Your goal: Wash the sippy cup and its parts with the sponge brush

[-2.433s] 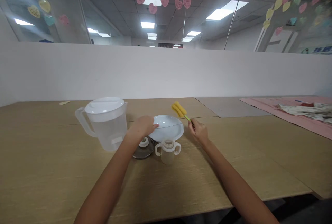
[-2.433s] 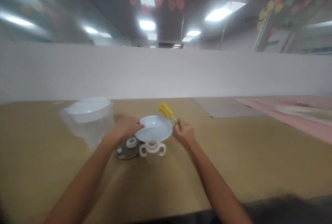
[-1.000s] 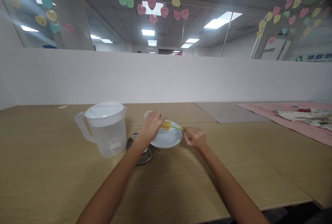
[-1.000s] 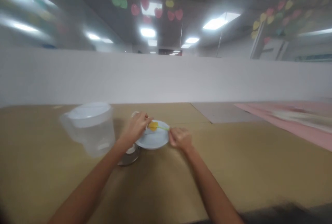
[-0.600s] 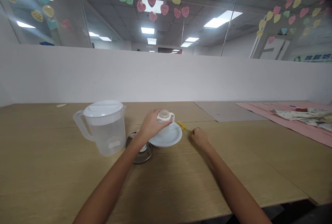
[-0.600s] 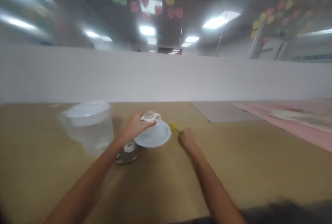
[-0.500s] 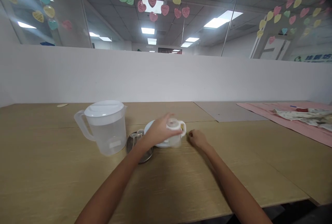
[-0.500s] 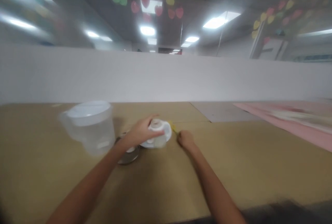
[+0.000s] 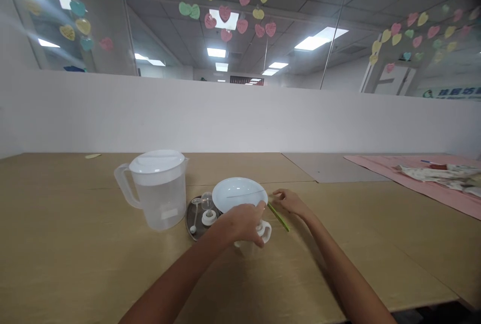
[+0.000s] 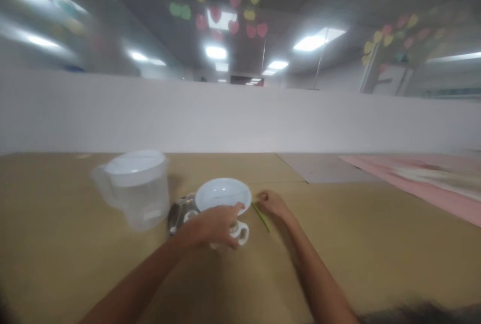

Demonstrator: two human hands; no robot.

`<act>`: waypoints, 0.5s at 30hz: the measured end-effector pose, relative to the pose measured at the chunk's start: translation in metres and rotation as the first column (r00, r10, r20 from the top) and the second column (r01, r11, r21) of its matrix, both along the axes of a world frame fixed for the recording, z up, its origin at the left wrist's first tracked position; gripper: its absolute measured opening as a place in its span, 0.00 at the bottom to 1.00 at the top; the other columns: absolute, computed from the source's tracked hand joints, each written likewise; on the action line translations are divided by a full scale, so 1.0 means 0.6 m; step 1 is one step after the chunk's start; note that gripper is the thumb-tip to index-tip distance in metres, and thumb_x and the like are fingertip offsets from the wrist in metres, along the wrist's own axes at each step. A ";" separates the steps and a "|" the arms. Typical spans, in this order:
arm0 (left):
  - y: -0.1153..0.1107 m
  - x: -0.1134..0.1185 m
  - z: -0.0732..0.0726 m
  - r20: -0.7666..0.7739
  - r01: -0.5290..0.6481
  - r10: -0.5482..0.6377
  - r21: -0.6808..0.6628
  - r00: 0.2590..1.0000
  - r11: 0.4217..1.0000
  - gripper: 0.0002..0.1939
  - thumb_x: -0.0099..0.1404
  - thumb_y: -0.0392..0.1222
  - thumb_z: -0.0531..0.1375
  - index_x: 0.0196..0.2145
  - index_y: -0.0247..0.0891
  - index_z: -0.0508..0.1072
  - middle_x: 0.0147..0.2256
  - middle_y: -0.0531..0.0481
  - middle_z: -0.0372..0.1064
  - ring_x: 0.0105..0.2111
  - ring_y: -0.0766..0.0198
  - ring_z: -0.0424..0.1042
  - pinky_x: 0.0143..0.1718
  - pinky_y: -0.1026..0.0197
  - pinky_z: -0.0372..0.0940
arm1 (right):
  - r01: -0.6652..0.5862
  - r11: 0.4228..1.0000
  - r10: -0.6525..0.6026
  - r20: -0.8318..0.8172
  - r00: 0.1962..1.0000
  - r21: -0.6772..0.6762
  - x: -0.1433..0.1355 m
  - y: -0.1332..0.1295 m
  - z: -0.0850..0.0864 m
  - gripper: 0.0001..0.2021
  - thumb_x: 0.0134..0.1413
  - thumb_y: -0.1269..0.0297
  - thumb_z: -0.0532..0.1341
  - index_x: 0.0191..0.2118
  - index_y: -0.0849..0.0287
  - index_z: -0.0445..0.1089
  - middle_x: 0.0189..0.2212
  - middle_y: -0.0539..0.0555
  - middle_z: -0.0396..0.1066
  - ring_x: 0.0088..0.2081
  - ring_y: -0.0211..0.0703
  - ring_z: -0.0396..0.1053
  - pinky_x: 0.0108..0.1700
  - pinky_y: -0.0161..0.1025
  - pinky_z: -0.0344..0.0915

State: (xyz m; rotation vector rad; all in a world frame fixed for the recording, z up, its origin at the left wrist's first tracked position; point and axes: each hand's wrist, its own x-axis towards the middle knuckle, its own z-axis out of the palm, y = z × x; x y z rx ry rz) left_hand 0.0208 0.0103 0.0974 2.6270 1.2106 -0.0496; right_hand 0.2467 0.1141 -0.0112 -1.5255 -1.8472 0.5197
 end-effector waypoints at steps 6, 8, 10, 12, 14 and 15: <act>0.056 -0.108 0.058 0.096 -0.153 0.158 -0.058 0.983 0.987 0.20 0.60 0.55 0.47 0.33 0.38 0.69 0.35 0.48 0.70 0.34 0.60 0.68 0.33 0.64 0.60 | -0.009 1.000 0.008 -0.008 1.000 -0.025 -0.050 0.029 0.044 0.15 0.50 0.64 0.57 0.45 0.60 0.67 0.24 0.50 0.71 0.18 0.30 0.63 0.18 0.25 0.54; 0.085 -0.153 0.056 -0.008 -0.392 0.392 -0.049 0.920 0.919 0.16 0.59 0.50 0.49 0.28 0.36 0.69 0.31 0.47 0.70 0.31 0.62 0.68 0.33 0.63 0.62 | 0.018 0.998 -0.013 0.094 0.995 -0.053 -0.067 0.037 0.068 0.08 0.44 0.70 0.60 0.33 0.62 0.72 0.18 0.49 0.68 0.16 0.29 0.60 0.18 0.26 0.52; 0.108 -0.184 0.039 -0.098 -0.482 0.473 -0.105 0.875 0.870 0.12 0.56 0.45 0.53 0.25 0.34 0.70 0.25 0.46 0.69 0.24 0.62 0.68 0.28 0.62 0.63 | 0.038 0.997 -0.029 0.126 0.992 -0.063 -0.080 0.045 0.091 0.02 0.39 0.76 0.60 0.22 0.65 0.70 0.12 0.48 0.63 0.13 0.29 0.56 0.17 0.26 0.50; 0.125 -0.195 0.014 -0.151 -0.538 0.519 -0.126 0.841 0.834 0.10 0.54 0.42 0.54 0.25 0.34 0.71 0.21 0.45 0.69 0.20 0.61 0.67 0.25 0.61 0.64 | 0.023 0.998 -0.017 0.109 0.994 -0.061 -0.092 0.051 0.111 0.05 0.36 0.79 0.60 0.18 0.65 0.68 0.10 0.48 0.61 0.13 0.29 0.55 0.17 0.27 0.50; 0.135 -0.192 -0.010 -0.172 -0.570 0.550 -0.100 0.817 0.815 0.09 0.52 0.41 0.56 0.22 0.33 0.72 0.18 0.43 0.68 0.19 0.59 0.68 0.23 0.59 0.64 | -0.012 0.998 0.016 0.066 0.998 -0.060 -0.109 0.055 0.126 0.04 0.38 0.77 0.59 0.20 0.65 0.69 0.12 0.49 0.63 0.14 0.29 0.57 0.17 0.26 0.52; 0.139 -0.188 -0.020 -0.176 -0.575 0.557 -0.072 0.812 0.815 0.09 0.51 0.41 0.57 0.19 0.33 0.71 0.16 0.42 0.67 0.18 0.57 0.68 0.23 0.58 0.64 | -0.038 0.998 0.040 0.040 0.998 -0.060 -0.119 0.056 0.131 0.04 0.41 0.76 0.59 0.23 0.65 0.71 0.14 0.50 0.65 0.15 0.29 0.59 0.18 0.26 0.54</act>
